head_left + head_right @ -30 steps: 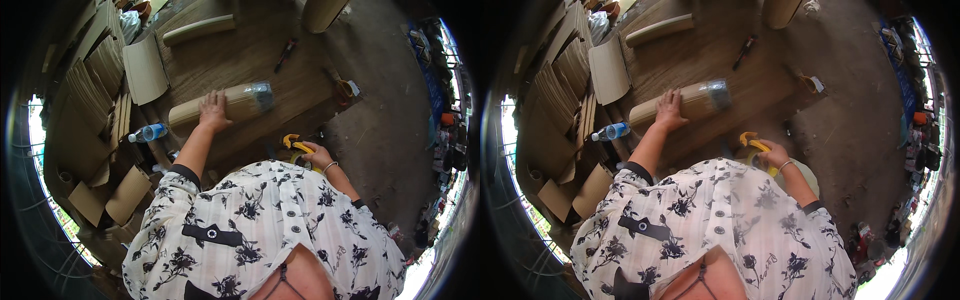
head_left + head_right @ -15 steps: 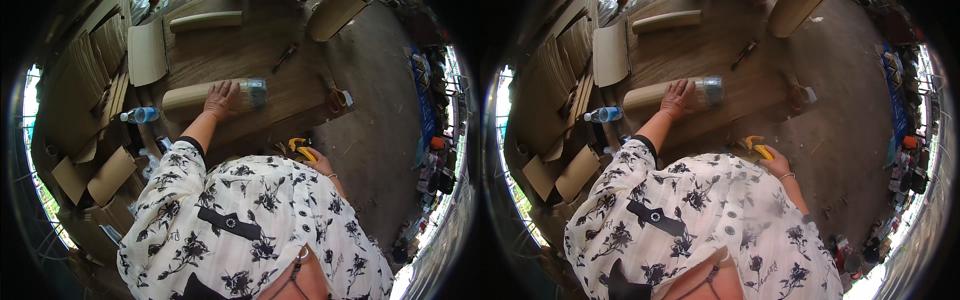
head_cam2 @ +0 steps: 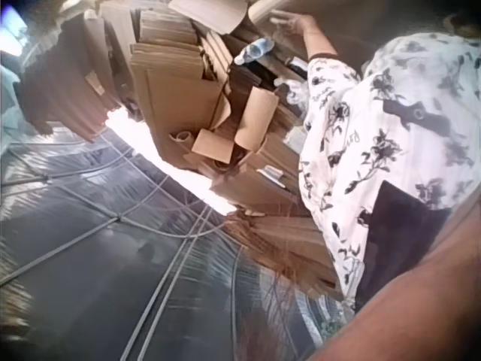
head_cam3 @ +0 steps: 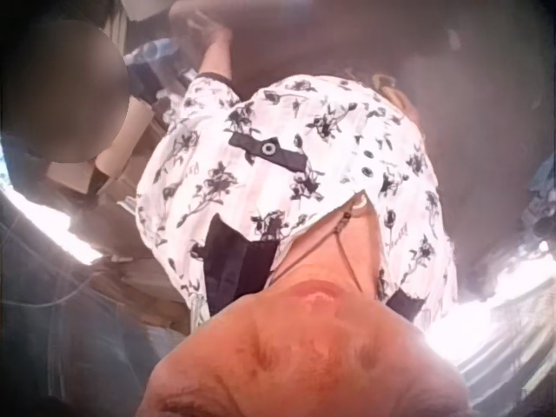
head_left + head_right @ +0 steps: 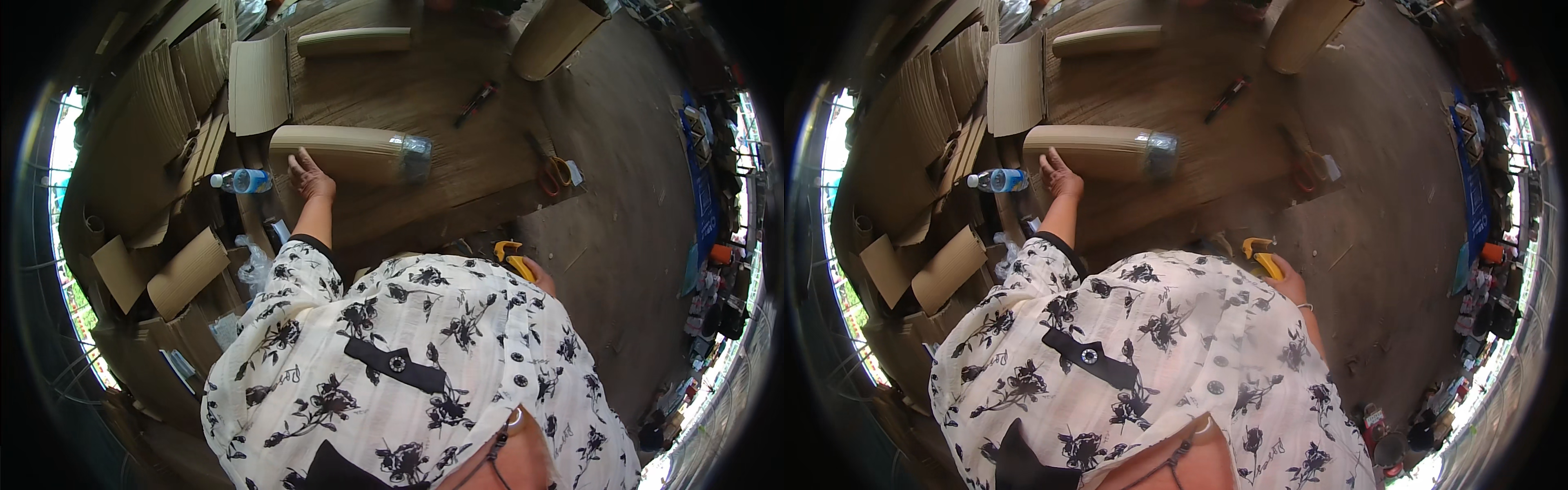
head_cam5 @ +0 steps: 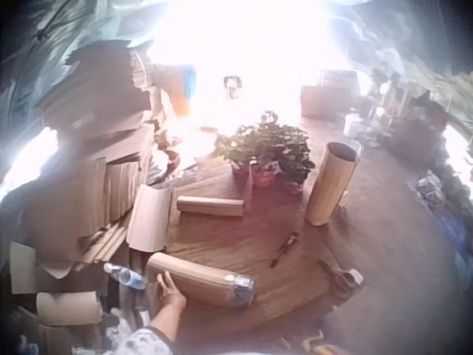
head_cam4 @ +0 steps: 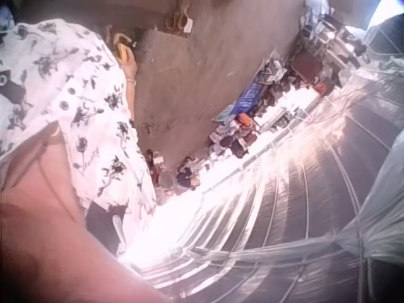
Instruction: The person rolls flat cardboard sheets into cylindrical tubes and secures the ends with tape. They repeatedly wrap tape around the tube ends, adjust the cardboard, and place finished tubes aside on a work surface.
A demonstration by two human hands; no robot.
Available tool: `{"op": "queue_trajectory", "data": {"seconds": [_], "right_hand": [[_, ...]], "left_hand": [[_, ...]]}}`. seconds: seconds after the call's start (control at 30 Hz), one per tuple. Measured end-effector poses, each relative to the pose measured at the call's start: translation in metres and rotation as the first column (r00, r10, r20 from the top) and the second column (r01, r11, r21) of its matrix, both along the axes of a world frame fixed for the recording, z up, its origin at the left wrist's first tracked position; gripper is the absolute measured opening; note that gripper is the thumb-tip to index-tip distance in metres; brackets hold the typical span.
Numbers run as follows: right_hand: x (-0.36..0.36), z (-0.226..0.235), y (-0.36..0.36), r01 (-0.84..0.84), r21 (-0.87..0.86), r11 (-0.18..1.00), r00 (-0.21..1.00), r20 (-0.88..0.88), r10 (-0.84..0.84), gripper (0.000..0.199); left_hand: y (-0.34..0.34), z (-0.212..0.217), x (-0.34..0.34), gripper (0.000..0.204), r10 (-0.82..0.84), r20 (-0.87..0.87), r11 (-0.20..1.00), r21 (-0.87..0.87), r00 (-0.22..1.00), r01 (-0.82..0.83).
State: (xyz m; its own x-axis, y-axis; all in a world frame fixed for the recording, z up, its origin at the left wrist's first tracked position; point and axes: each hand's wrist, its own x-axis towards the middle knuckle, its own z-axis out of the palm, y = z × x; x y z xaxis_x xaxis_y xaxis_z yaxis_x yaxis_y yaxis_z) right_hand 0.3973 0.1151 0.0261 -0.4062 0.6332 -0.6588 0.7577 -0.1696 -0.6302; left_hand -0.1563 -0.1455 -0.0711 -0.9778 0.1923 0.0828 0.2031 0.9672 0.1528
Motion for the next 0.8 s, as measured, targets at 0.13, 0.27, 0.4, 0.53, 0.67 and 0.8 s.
{"op": "queue_trajectory", "data": {"seconds": [0.13, 0.27, 0.4, 0.53, 0.67, 0.8], "right_hand": [[-0.002, -0.035, 0.008, 0.018, -0.110, 0.994, 0.999, -0.034, -0.022, 0.070], [-0.012, -0.028, 0.014, 0.076, -0.201, 0.977, 0.991, -0.090, -0.096, 0.072], [-0.009, -0.011, 0.012, -0.012, -0.135, 0.991, 0.993, -0.117, -0.004, 0.061], [0.002, -0.039, 0.036, 0.077, -0.390, 0.918, 0.964, -0.205, -0.168, 0.051], [0.005, -0.030, 0.028, 0.047, -0.353, 0.934, 0.983, -0.148, -0.106, 0.053], [0.010, -0.003, 0.022, 0.086, -0.285, 0.955, 0.986, -0.114, -0.123, 0.058]], "left_hand": [[-0.018, -0.034, 0.002, 0.071, 0.169, 0.799, 0.172, 0.553, 0.577, -0.815], [0.050, 0.014, 0.042, 0.066, -0.282, 0.924, -0.024, 0.264, 0.260, -0.964], [0.064, 0.021, 0.028, 0.085, -0.160, 0.820, -0.003, 0.557, 0.550, -0.831], [-0.002, -0.040, -0.056, 0.136, 0.417, 0.452, 0.462, 0.642, 0.788, -0.612], [-0.116, -0.024, -0.166, 0.091, 0.285, 0.396, 0.747, 0.479, 0.873, -0.461], [-0.062, 0.030, -0.174, 0.067, 0.177, 0.529, 0.859, 0.329, 0.830, -0.393]]}}
